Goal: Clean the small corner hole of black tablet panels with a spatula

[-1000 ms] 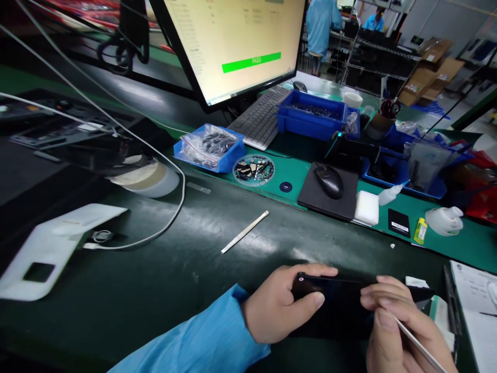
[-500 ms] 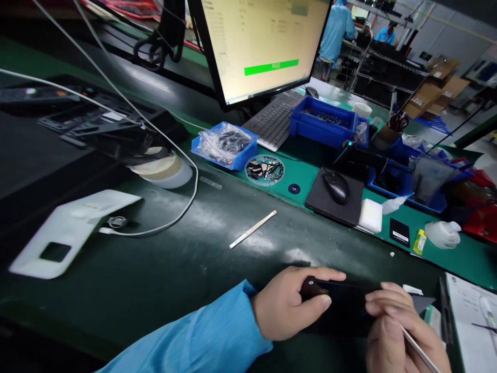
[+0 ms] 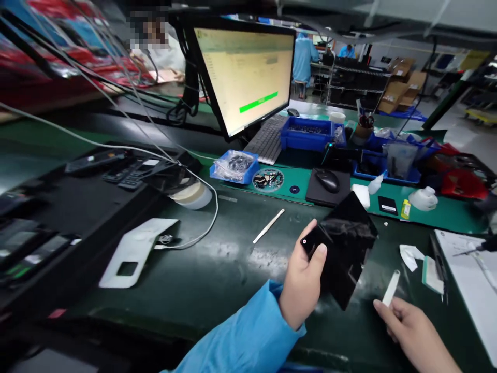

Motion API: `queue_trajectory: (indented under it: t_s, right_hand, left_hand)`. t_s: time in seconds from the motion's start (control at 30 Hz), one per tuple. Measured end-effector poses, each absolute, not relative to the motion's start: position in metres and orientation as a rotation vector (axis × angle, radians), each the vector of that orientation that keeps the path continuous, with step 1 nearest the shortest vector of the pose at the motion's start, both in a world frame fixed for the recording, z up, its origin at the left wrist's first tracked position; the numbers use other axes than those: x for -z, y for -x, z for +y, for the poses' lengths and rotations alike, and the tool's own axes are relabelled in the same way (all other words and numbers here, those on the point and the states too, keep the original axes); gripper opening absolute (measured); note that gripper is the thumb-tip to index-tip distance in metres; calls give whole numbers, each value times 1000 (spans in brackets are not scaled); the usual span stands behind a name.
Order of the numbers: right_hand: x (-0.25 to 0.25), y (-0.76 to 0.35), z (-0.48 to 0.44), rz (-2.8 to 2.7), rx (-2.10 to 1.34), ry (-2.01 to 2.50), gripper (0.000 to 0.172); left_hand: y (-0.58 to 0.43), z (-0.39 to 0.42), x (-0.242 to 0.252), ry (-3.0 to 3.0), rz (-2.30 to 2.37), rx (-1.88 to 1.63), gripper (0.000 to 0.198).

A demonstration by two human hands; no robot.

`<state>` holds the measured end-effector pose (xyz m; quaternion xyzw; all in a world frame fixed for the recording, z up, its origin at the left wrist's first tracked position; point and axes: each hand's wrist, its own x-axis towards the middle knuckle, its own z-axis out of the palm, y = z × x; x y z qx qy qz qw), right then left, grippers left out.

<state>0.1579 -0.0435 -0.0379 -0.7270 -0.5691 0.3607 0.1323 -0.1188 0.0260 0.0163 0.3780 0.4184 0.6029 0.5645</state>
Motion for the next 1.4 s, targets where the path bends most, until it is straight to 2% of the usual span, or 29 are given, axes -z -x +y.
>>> queue_trajectory:
  t_s: [0.1, 0.2, 0.23, 0.37, 0.47, 0.6, 0.73, 0.87, 1.07, 1.4]
  right_hand:
    - [44, -178, -44, -1621, -946, 2310, 66]
    - [34, -166, -48, -1367, -759, 2305, 61]
    - [29, -153, -52, -1257, -838, 2149, 60]
    - [4, -77, -76, -857, -1518, 1325, 53]
    - [-12, -39, -86, -640, -1485, 1163, 47]
    - [-28, -46, -84, -574, -1412, 1125, 45]
    - [-33, -73, -86, -594, -1512, 1080, 40]
    - [-31, -82, -89, -600, -1543, 1046, 39]
    - [-29, -81, -88, -600, -1587, 988, 48]
    - [-31, -79, -83, -597, -1595, 1001, 37]
  left_hand:
    - [112, 4, -18, -794, 890, -1421, 61]
    - [105, -19, -15, -704, 868, -1449, 67]
    - [103, -27, -13, -683, 880, -1463, 69]
    - [98, -53, -9, -632, 911, -1521, 74]
    - [104, -70, -15, -611, 855, -1512, 75]
    - [125, -91, -31, -614, 627, -1338, 67]
    - [141, -103, -41, -615, 525, -1223, 56]
    - [145, -107, -43, -668, 490, -1157, 59]
    - [145, -107, -42, -706, 542, -1148, 57]
    - [148, -105, -42, -708, 569, -1158, 54]
